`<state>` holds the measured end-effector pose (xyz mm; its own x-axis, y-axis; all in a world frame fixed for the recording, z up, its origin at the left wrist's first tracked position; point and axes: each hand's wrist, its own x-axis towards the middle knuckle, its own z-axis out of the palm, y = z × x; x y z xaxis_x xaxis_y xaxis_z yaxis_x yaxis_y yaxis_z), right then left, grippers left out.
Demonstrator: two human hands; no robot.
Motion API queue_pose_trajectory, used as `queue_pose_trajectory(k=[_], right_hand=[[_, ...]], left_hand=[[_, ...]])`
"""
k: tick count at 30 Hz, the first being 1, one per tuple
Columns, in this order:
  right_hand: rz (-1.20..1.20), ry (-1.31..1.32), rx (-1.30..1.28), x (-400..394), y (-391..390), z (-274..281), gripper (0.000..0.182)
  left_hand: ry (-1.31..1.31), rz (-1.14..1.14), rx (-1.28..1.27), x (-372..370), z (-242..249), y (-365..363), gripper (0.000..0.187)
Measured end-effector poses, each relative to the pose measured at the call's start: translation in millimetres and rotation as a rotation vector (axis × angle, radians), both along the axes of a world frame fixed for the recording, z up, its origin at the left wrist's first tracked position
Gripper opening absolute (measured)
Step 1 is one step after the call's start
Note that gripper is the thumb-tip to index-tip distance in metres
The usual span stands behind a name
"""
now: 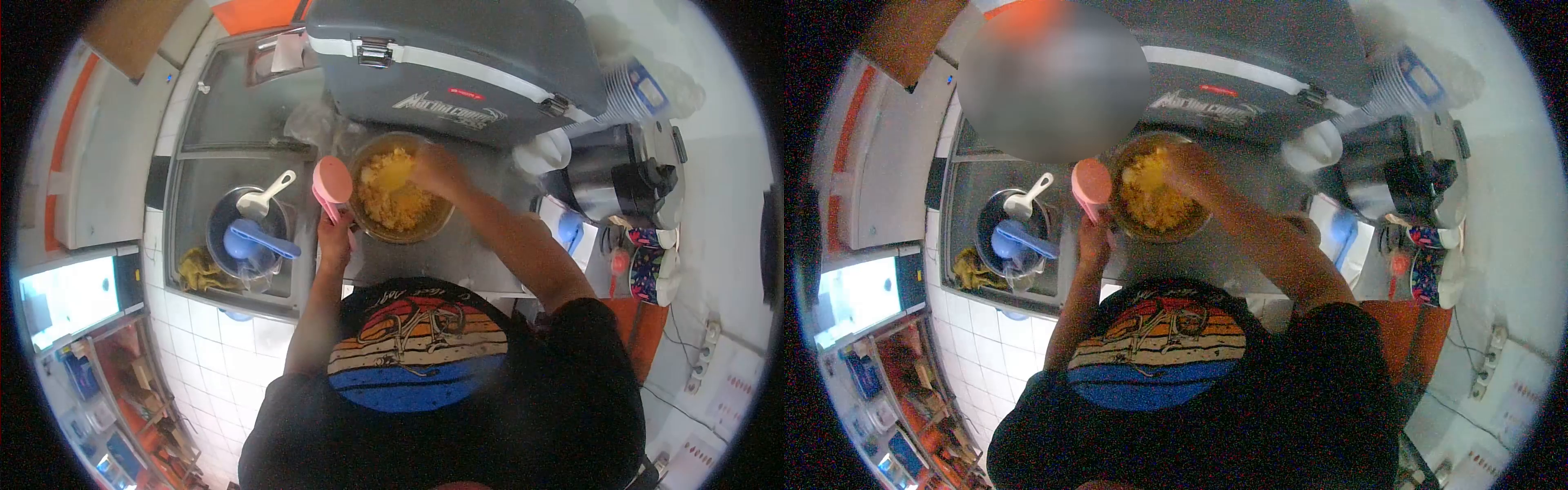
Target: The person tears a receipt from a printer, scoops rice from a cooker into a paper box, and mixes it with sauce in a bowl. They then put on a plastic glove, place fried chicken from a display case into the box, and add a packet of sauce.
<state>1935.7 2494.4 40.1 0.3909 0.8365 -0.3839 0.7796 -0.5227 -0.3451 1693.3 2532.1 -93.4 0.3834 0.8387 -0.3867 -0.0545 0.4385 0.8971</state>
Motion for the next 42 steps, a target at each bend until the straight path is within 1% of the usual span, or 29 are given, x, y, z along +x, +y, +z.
queue_pose_trajectory(k=[2,3,4,6,8,9,11,12,14,15,16,18,20,22,23,25,26,29,32,34,35,37,39,40,41,42], right_hand=[[0.004,0.03,0.198,-12.5,11.3,-4.0,0.025],[0.034,0.002,0.244,-20.0,16.2,-22.5,0.025],[0.073,-0.061,0.242,-28.7,21.3,-57.9,0.025],[0.176,-0.163,0.061,-39.2,20.6,-116.1,0.025],[0.228,-0.16,-0.09,-39.1,23.3,-124.0,0.025],[0.252,-0.15,-0.156,-38.4,26.9,-118.1,0.025],[0.278,-0.03,-0.259,-11.9,35.4,-128.9,0.025],[0.281,-0.014,-0.13,2.2,30.7,-120.0,0.025],[0.294,0.023,0.124,25.4,23.9,-71.5,0.027],[0.113,0.092,-0.024,20.2,25.7,-28.0,0.027],[-0.07,0.157,-0.17,10.9,26.0,27.4,0.028],[-0.073,0.073,-0.297,18.8,20.0,30.6,0.026],[0.284,-0.222,-0.254,54.3,-1.0,-52.6,0.023],[0.019,-0.149,-0.175,39.9,-3.0,-95.1,0.02],[-0.11,-0.109,-0.136,29.6,-3.4,-106.0,0.019],[0.011,-0.073,0.07,10.4,-12.8,-113.0,0.019],[0.072,-0.053,0.174,3.5,-15.6,-115.6,0.019],[0.177,0.097,0.031,0.0,-13.3,-115.0,0.022],[0.507,0.169,-0.032,17.7,-18.1,-93.9,0.025],[0.515,-0.025,-0.23,25.3,-1.1,-42.8,0.031],[0.52,-0.122,-0.329,28.6,5.4,-29.3,0.035],[0.442,-0.197,-0.37,38.2,4.1,-34.2,0.041],[0.258,-0.067,-0.405,47.2,-6.0,-55.6,0.043],[0.117,0.1,-0.418,50.7,-14.0,-83.7,0.043],[0.028,0.205,-0.41,49.4,-17.9,-100.0,0.041],[-0.064,0.307,-0.401,46.3,-21.1,-111.7,0.039]], left_hand=[[-0.072,-0.005,-0.068,2.5,10.5,0.0,0.022],[-0.045,-0.003,-0.067,2.0,10.7,0.5,0.023],[-0.018,0.0,-0.065,1.5,10.6,0.8,0.023],[0.016,0.0,-0.048,1.0,12.3,1.2,0.025],[0.029,0.0,-0.019,2.5,14.1,1.4,0.026],[-0.042,0.007,-0.019,2.1,8.2,2.3,0.027],[-0.182,0.019,-0.028,0.7,-7.9,-0.8,0.028],[-0.199,0.032,-0.044,1.9,-7.1,-1.3,0.027],[-0.232,0.066,-0.079,3.8,1.1,-3.4,0.024],[-0.195,0.058,-0.088,2.7,5.8,-3.9,0.023],[-0.159,0.049,-0.096,2.0,10.5,-2.7,0.022],[-0.092,0.027,-0.08,0.5,12.2,-1.3,0.019],[-0.033,-0.004,-0.032,1.3,11.1,1.0,0.017],[-0.01,-0.017,-0.026,2.1,4.7,3.1,0.016],[0.005,-0.021,-0.024,1.3,2.5,3.2,0.016],[-0.051,-0.011,-0.033,2.5,14.0,1.2,0.016],[-0.076,-0.004,-0.037,1.0,18.1,0.3,0.016],[-0.066,-0.015,-0.042,1.4,13.1,2.4,0.015],[-0.034,0.03,-0.077,4.1,16.3,-0.7,0.015],[0.028,-0.01,-0.03,4.0,24.5,-0.4,0.015],[0.059,-0.029,-0.008,3.3,25.9,-0.9,0.015],[0.038,-0.018,-0.025,0.8,18.6,-0.6,0.015],[-0.011,0.009,-0.029,2.4,14.1,-0.5,0.016],[-0.05,0.034,-0.026,5.3,13.4,-1.1,0.017],[-0.089,0.063,-0.024,7.0,12.7,-1.0,0.017],[-0.062,0.066,-0.023,6.7,11.6,-1.1,0.018]])
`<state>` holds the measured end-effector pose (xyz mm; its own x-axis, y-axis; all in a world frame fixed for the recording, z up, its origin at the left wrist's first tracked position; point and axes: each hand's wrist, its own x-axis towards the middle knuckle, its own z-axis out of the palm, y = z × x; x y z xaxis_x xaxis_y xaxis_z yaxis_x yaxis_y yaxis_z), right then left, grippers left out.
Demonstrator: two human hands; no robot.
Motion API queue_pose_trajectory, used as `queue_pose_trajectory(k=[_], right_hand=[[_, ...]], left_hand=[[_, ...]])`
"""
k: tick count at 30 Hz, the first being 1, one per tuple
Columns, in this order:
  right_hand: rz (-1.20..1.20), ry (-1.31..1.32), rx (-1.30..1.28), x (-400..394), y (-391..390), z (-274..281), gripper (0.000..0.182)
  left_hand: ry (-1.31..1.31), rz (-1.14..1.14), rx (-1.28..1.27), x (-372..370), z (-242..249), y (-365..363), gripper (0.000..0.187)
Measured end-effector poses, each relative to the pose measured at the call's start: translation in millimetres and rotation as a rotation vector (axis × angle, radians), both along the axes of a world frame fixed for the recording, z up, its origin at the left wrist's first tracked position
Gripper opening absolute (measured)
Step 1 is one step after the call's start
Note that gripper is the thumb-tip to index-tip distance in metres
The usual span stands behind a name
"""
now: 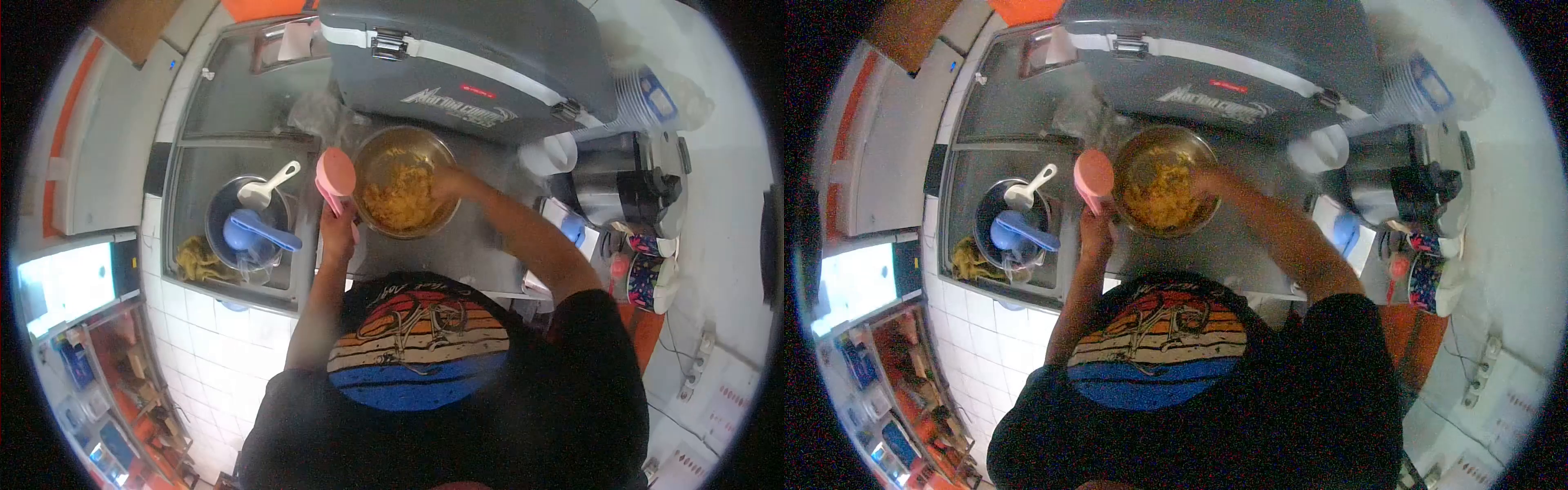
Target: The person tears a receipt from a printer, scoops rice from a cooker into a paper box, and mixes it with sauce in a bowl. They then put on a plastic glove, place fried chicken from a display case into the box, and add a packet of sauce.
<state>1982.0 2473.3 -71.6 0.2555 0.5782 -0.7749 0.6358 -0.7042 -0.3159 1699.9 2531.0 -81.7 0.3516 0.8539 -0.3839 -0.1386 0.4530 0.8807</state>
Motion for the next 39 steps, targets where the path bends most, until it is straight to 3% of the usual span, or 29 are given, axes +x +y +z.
queue_pose_trajectory(k=[3,6,10,14,17,19,21,24,26,29,32,35,37,39], right_hand=[[-0.301,0.237,0.108,-25.1,-16.7,-10.3,0.028],[-0.782,0.638,0.242,-40.1,-27.8,6.5,0.019],[-1.05,0.682,0.141,-16.4,-36.6,-20.6,0.015],[-0.953,0.379,0.289,-18.6,-34.9,34.3,0.019],[-0.897,0.337,0.47,-14.4,-27.7,15.8,0.028],[-0.392,-0.266,0.384,-36.5,-23.3,-9.5,0.03],[-0.148,-0.565,0.414,-54.0,-23.1,-19.3,0.031],[-0.092,-0.487,0.467,-58.0,-21.2,-7.8,0.03],[0.081,-0.301,0.208,-35.1,-8.1,46.3,0.029],[0.116,-0.339,0.266,-15.8,15.5,67.5,0.029],[-0.125,-0.324,0.257,-40.0,38.6,94.4,0.029],[0.098,-0.684,0.843,-58.2,21.5,-0.9,0.03],[-0.075,-0.34,0.738,-57.9,17.7,-46.7,0.032],[-0.023,-0.144,0.595,-50.1,18.7,-33.1,0.033]], left_hand=[[0.037,0.007,0.01,-1.3,-2.9,0.0,0.02],[-0.024,0.02,0.021,1.0,-7.0,-0.3,0.02],[-0.082,0.0,-0.038,-2.1,-10.3,0.4,0.018],[-0.134,-0.026,-0.044,-4.6,-22.1,2.8,0.017],[-0.08,-0.029,-0.01,-3.7,-11.8,1.3,0.016],[-0.041,-0.041,-0.032,-4.9,-9.0,0.2,0.017],[-0.041,-0.034,-0.03,-4.6,-12.7,-0.5,0.018],[-0.059,-0.004,0.001,-6.4,-19.1,0.2,0.02],[-0.03,-0.016,0.013,-6.3,-14.4,-0.9,0.02],[-0.052,-0.027,-0.01,-3.8,-8.8,-4.1,0.02],[-0.051,-0.046,-0.014,-3.8,-9.5,-2.0,0.019],[-0.065,-0.029,-0.059,-3.3,-0.6,0.0,0.015],[0.001,-0.028,-0.027,-3.3,-10.9,1.9,0.016],[-0.001,-0.008,-0.029,-3.8,-14.6,1.7,0.016]])
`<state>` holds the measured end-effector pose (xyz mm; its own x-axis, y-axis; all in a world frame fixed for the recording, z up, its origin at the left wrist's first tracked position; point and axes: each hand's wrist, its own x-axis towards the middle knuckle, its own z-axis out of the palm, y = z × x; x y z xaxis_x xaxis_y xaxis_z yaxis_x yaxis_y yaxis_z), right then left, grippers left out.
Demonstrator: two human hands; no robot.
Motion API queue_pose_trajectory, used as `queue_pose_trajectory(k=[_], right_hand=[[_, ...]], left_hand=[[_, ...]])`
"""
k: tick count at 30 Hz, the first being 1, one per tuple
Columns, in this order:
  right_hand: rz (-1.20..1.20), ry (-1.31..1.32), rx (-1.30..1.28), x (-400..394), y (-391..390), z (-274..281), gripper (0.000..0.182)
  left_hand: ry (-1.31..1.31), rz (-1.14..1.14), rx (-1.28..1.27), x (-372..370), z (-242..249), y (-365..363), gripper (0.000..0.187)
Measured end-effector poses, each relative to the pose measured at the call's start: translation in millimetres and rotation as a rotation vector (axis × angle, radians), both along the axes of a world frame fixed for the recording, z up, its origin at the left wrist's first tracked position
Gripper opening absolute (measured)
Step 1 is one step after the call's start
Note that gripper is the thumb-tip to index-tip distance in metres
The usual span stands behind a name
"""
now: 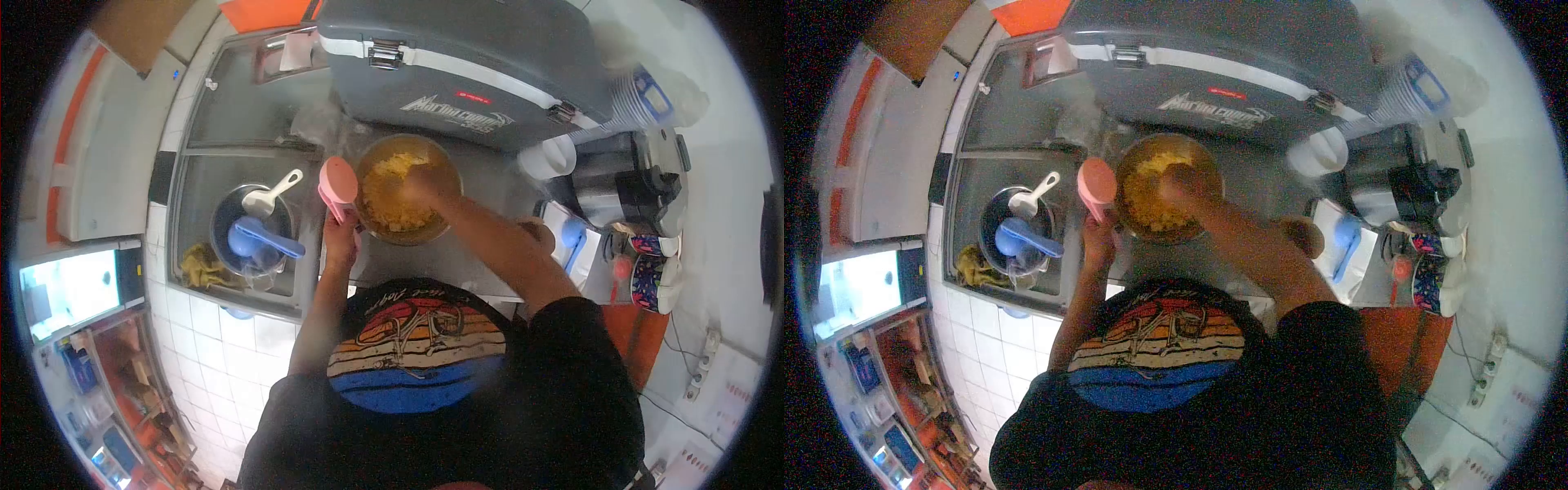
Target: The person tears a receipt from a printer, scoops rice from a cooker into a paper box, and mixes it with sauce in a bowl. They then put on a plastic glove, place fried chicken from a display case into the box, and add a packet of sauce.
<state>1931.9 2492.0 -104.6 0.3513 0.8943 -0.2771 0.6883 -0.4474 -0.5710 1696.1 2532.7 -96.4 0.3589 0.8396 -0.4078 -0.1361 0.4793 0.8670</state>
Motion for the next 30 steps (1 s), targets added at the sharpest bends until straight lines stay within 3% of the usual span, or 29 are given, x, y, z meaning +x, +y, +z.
queue_pose_trajectory(k=[3,8,11,14,16,19,21,24,25,27,30], right_hand=[[0.208,0.016,-0.249,37.7,-5.6,81.9,0.033],[-0.08,0.227,-0.448,50.3,-28.7,118.2,0.029],[0.122,-0.382,-0.112,29.5,-43.9,41.1,0.026],[-0.278,-0.064,0.046,-13.1,-32.4,18.7,0.024],[-0.068,-0.149,-0.003,-26.2,-34.1,20.4,0.022],[0.339,-0.165,-0.359,-19.4,-28.3,38.8,0.021],[0.444,-0.161,-0.453,0.9,-31.7,48.7,0.02],[0.298,-0.19,-0.316,24.3,-37.2,86.4,0.023],[0.242,-0.197,-0.324,24.6,-29.3,130.1,0.025],[0.237,-0.254,-0.385,28.2,-24.5,149.0,0.029],[0.295,-0.208,-0.487,45.7,-21.7,85.5,0.031]], left_hand=[[-0.057,0.012,-0.022,1.8,3.6,-2.9,0.017],[0.065,-0.096,0.064,-6.0,-1.5,-0.7,0.025],[-0.045,-0.025,-0.01,0.2,5.2,0.8,0.018],[-0.055,-0.008,0.014,2.4,12.8,0.3,0.017],[0.026,-0.04,-0.016,-1.0,9.5,1.9,0.016],[0.016,-0.015,0.013,4.2,20.4,0.1,0.014],[0.043,-0.026,0.052,4.2,19.3,-0.7,0.014],[0.162,-0.09,0.062,-3.0,6.8,1.8,0.015],[0.178,-0.093,0.04,-3.3,9.3,2.5,0.016],[0.153,-0.085,0.029,-2.1,11.9,1.2,0.017],[0.048,-0.052,0.057,0.5,12.1,1.6,0.018]])
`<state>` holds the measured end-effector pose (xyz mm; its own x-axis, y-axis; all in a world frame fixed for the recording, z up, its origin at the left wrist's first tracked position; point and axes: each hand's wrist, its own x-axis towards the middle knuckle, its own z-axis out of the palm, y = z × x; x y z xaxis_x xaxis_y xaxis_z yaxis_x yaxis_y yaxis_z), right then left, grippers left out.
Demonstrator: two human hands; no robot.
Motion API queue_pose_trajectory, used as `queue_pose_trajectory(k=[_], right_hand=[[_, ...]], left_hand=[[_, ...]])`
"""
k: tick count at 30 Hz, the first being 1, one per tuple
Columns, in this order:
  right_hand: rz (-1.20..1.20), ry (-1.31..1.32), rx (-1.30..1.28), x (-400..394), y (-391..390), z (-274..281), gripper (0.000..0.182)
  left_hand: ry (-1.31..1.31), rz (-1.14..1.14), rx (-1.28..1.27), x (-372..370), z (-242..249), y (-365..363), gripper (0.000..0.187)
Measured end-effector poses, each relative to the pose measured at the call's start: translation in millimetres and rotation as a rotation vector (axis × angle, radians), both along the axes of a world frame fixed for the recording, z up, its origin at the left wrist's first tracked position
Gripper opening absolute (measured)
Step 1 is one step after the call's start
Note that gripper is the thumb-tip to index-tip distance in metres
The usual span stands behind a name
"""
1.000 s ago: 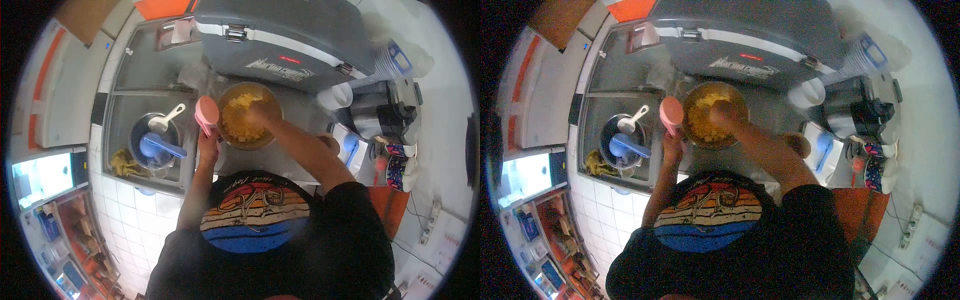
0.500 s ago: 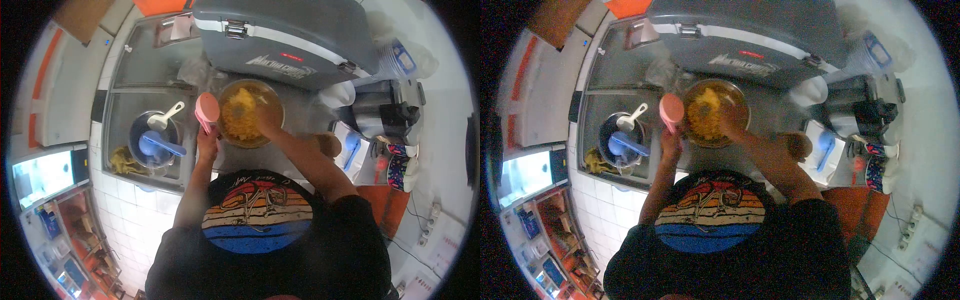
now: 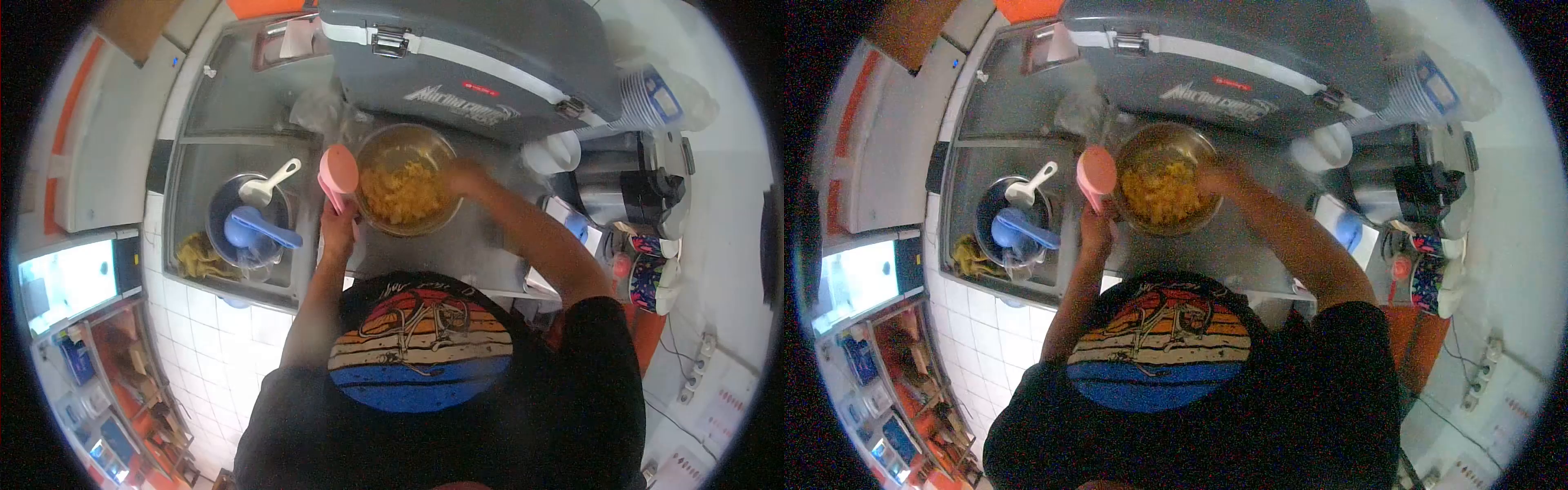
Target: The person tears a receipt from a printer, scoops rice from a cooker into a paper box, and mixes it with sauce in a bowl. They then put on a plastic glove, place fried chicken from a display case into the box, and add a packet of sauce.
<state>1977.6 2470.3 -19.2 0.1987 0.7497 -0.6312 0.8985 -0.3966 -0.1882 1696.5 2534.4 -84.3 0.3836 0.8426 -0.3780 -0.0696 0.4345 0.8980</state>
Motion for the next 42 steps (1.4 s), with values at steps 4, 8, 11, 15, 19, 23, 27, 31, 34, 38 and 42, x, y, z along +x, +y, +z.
queue_pose_trajectory(k=[4,8,11,15,19,23,27,31,34,38,42], right_hand=[[-0.27,0.452,-0.015,11.3,-10.5,-109.0,0.035],[-0.846,0.827,0.011,-27.4,-10.3,-51.3,0.03],[-1.081,0.978,0.003,-23.9,-16.6,-68.5,0.028],[-1.22,0.972,0.072,-11.0,-28.0,-62.0,0.026],[-1.118,0.784,0.315,-18.3,-15.5,0.5,0.028],[-0.583,-0.008,0.473,-31.2,-3.5,-39.8,0.032],[-0.423,-0.171,0.88,-54.1,-5.9,-72.7,0.035],[-0.225,-0.021,0.281,-16.5,20.9,-4.2,0.037],[-0.176,-0.073,0.242,-30.2,47.5,29.9,0.034],[-0.29,0.02,0.671,-51.2,44.9,-52.7,0.032],[-0.057,-0.051,0.155,-43.2,62.4,-130.5,0.029]], left_hand=[[-0.026,-0.008,-0.034,-2.0,-8.5,1.0,0.018],[-0.005,0.004,-0.006,-0.5,0.6,-0.1,0.015],[0.023,-0.033,0.013,-0.6,0.2,1.1,0.012],[0.029,-0.015,-0.028,1.1,12.4,-0.5,0.012],[0.03,0.025,-0.032,2.6,8.3,-3.2,0.013],[-0.04,0.002,-0.027,-2.1,-9.2,-2.2,0.014],[-0.026,-0.013,-0.021,-1.5,-7.5,1.1,0.016],[-0.025,0.01,-0.045,-1.9,-5.5,-1.2,0.018],[0.023,0.005,-0.082,-2.3,-1.9,-2.4,0.02],[-0.056,0.021,-0.087,4.3,13.5,-2.6,0.017],[-0.019,0.024,-0.026,-1.8,8.1,-5.2,0.007]])
